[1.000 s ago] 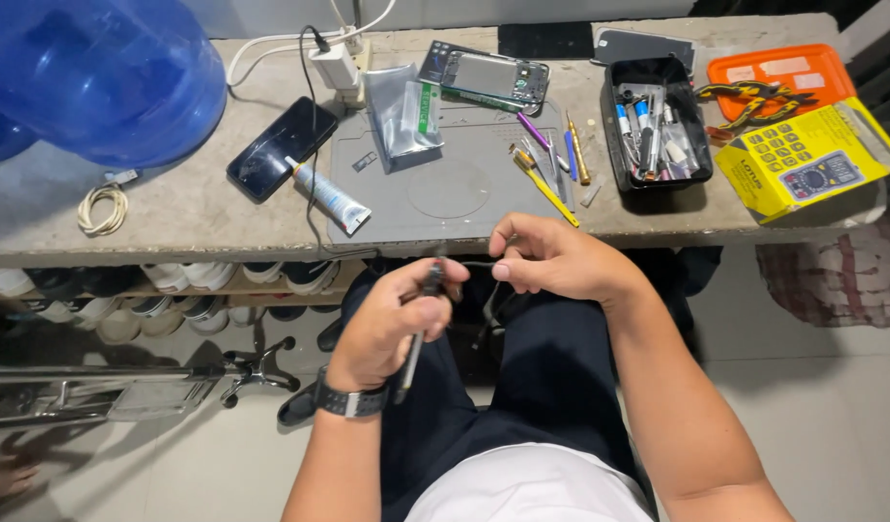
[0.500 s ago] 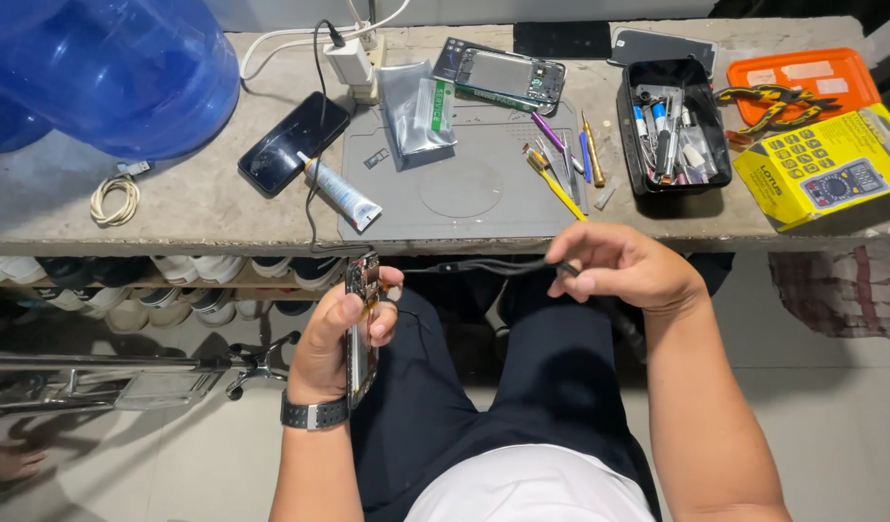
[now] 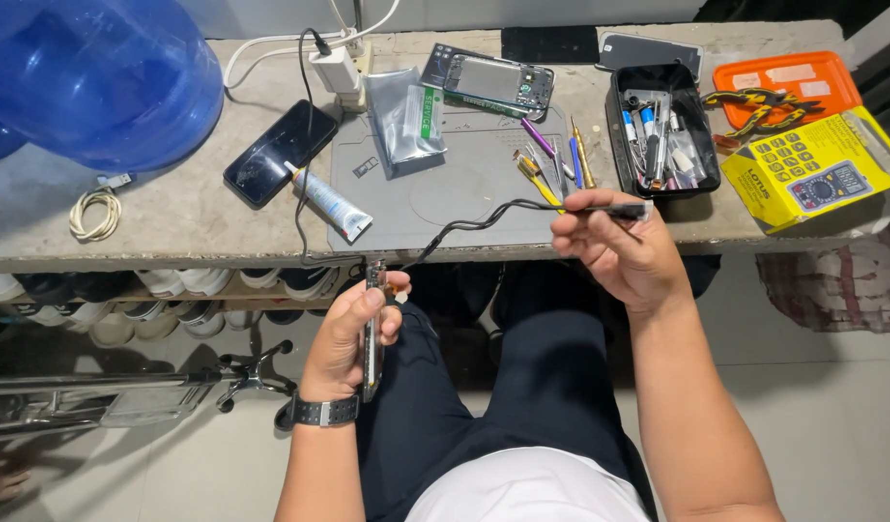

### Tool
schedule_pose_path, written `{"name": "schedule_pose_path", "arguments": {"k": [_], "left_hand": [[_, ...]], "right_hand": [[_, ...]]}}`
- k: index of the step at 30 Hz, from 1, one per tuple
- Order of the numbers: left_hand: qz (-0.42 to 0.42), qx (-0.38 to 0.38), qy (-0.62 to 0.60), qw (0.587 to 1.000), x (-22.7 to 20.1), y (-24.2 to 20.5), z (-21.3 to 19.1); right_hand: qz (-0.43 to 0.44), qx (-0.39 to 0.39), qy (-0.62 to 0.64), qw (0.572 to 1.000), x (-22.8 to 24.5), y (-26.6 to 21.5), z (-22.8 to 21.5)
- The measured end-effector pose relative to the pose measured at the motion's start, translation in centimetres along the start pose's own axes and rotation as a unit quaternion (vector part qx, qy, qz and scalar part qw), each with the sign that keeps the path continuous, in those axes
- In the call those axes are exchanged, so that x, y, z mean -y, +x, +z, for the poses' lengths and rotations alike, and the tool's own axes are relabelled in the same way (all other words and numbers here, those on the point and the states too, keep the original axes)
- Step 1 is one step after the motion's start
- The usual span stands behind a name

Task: Removing a battery and internal components from a smartphone frame using hands and a prying tool.

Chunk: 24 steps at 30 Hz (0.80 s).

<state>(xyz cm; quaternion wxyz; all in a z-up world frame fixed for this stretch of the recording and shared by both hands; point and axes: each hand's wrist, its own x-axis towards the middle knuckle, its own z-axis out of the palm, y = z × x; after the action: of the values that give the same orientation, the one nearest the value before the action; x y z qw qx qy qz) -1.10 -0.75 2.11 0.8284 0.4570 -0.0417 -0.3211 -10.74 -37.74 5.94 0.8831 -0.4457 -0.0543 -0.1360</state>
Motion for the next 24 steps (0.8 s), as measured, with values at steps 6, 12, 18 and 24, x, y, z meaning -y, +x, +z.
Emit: {"name": "schedule_pose_path", "arguments": {"k": [6, 12, 18, 24], "left_hand": [[0.01, -0.047, 0.051, 0.998, -0.3, 0.0, 0.7], [0.04, -0.078, 0.024, 0.996, -2.5, 0.6, 4.0], [0.019, -0.09, -0.114, 0.989, -2.5, 1.9, 6.5], [-0.065, -0.05, -0.299, 0.951, -4.9, 1.6, 10.0]], "right_hand": [[-0.06, -0.068, -0.187, 0.978, 0.5, 0.8, 2.7], [-0.053, -0.029, -0.218, 0.974, 0.0, 0.4, 5.1], [-0.03, 0.016, -0.216, 0.976, -1.0, 0.3, 6.4], [-0.049, 0.056, -0.387, 0.919, -0.3, 0.6, 8.0]]}}
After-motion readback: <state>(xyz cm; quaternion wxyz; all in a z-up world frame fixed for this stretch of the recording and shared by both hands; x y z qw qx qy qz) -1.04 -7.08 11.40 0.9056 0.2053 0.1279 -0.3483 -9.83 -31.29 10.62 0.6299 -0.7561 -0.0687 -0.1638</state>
